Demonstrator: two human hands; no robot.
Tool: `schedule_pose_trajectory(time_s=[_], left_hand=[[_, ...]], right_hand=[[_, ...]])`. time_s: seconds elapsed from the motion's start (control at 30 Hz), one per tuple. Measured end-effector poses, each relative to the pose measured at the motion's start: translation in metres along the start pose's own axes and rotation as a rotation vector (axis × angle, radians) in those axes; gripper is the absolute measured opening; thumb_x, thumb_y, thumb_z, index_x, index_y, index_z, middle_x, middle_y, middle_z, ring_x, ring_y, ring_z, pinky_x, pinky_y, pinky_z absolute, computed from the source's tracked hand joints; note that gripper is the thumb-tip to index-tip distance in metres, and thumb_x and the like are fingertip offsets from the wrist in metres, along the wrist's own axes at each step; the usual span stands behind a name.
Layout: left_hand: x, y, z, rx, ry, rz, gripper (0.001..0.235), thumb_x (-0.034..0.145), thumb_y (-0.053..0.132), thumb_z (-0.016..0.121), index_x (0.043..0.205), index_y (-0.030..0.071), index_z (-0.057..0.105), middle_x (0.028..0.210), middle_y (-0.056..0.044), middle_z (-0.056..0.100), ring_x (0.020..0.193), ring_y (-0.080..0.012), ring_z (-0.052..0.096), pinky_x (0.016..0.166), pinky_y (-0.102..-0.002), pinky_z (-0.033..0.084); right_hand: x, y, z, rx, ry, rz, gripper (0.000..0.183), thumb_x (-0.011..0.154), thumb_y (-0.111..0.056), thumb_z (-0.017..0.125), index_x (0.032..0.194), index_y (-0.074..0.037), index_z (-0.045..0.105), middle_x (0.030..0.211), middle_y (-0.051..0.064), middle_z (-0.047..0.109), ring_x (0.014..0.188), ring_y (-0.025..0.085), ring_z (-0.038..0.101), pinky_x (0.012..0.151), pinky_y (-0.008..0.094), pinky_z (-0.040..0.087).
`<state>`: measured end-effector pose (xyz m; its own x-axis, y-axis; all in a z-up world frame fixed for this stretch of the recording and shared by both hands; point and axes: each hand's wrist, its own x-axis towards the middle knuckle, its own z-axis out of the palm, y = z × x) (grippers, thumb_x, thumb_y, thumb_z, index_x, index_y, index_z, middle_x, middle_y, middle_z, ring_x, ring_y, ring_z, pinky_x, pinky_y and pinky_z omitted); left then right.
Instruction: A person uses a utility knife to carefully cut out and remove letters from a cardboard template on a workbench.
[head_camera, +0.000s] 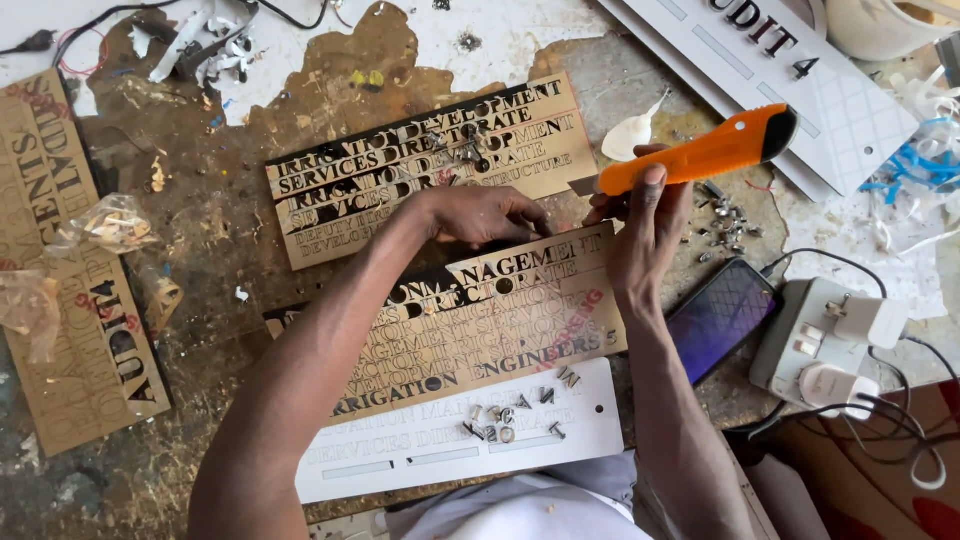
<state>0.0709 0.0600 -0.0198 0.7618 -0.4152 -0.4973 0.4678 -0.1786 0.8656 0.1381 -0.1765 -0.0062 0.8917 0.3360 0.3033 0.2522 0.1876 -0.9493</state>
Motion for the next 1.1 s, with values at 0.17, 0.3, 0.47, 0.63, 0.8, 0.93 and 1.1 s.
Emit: schedule_pose_trajectory(time_s=[0.17,0.3,0.47,0.63,0.8,0.93,1.1], left_hand=[[-0.017,0.023,0.015,0.05,0.076,-0.038,0.035,0.116,0.023,0.067,0.147,0.011,0.075,0.098,-0.005,0.074,0.059,-0.006,0.051,0.043,-0.018,0.047],[0.005,-0.009,0.004,0.178,0.194,-0.021,0.036,0.118,0.03,0.064,0.145,0.011,0.078,0.106,-0.009,0.078,0.058,-0.0063,0.053,0.045,-0.021,0.052],[-0.016,0.022,0.034,0.217,0.228,0.024,0.044,0.121,0.035,0.054,0.144,0.003,0.076,0.123,-0.023,0.079,0.089,-0.0289,0.072,0.084,-0.042,0.059],[-0.047,0.05,0.078,0.421,0.322,-0.1,0.045,0.117,0.033,0.059,0.15,0.005,0.07,0.121,-0.022,0.083,0.093,-0.0318,0.082,0.111,-0.061,0.057],[-0.013,0.002,0.089,0.671,0.662,-0.03,0.034,0.111,0.038,0.071,0.136,0.016,0.073,0.109,-0.015,0.085,0.111,-0.0367,0.08,0.11,-0.058,0.055],[-0.017,0.0,0.103,0.734,0.743,-0.03,0.042,0.107,0.041,0.075,0.14,0.016,0.071,0.114,-0.013,0.084,0.116,-0.0345,0.076,0.109,-0.059,0.052],[-0.018,-0.004,0.115,0.562,0.817,-0.016,0.043,0.106,0.045,0.068,0.127,0.009,0.076,0.118,-0.025,0.083,0.118,-0.0474,0.079,0.105,-0.065,0.057]], right_hand=[[-0.001,0.007,0.001,0.023,0.009,0.011,0.056,0.125,-0.051,0.042,0.141,0.002,0.051,0.1,0.017,0.064,0.08,0.022,0.074,0.064,0.033,0.071],[-0.001,0.008,0.001,0.009,0.005,0.001,0.056,0.125,-0.051,0.042,0.142,0.002,0.052,0.1,0.017,0.065,0.08,0.023,0.074,0.065,0.033,0.07],[-0.001,0.012,0.0,0.004,-0.012,0.008,0.055,0.125,-0.05,0.043,0.142,0.002,0.052,0.099,0.017,0.066,0.08,0.023,0.075,0.065,0.034,0.071],[-0.002,0.015,0.0,0.036,-0.023,-0.024,0.045,0.125,-0.041,0.052,0.142,0.001,0.051,0.103,0.016,0.067,0.086,0.02,0.075,0.071,0.033,0.071],[-0.005,0.001,0.004,0.013,-0.038,-0.145,0.045,0.119,-0.019,0.077,0.145,0.006,0.051,0.108,0.023,0.069,0.091,0.026,0.076,0.077,0.04,0.073],[-0.011,0.005,-0.005,0.085,-0.079,-0.187,0.048,0.112,-0.008,0.085,0.143,0.005,0.051,0.104,0.026,0.073,0.087,0.029,0.079,0.079,0.043,0.074],[-0.055,-0.013,-0.026,-0.014,-0.147,-0.144,0.046,0.106,-0.014,0.088,0.133,0.004,0.055,0.107,0.028,0.078,0.093,0.034,0.083,0.086,0.045,0.069]])
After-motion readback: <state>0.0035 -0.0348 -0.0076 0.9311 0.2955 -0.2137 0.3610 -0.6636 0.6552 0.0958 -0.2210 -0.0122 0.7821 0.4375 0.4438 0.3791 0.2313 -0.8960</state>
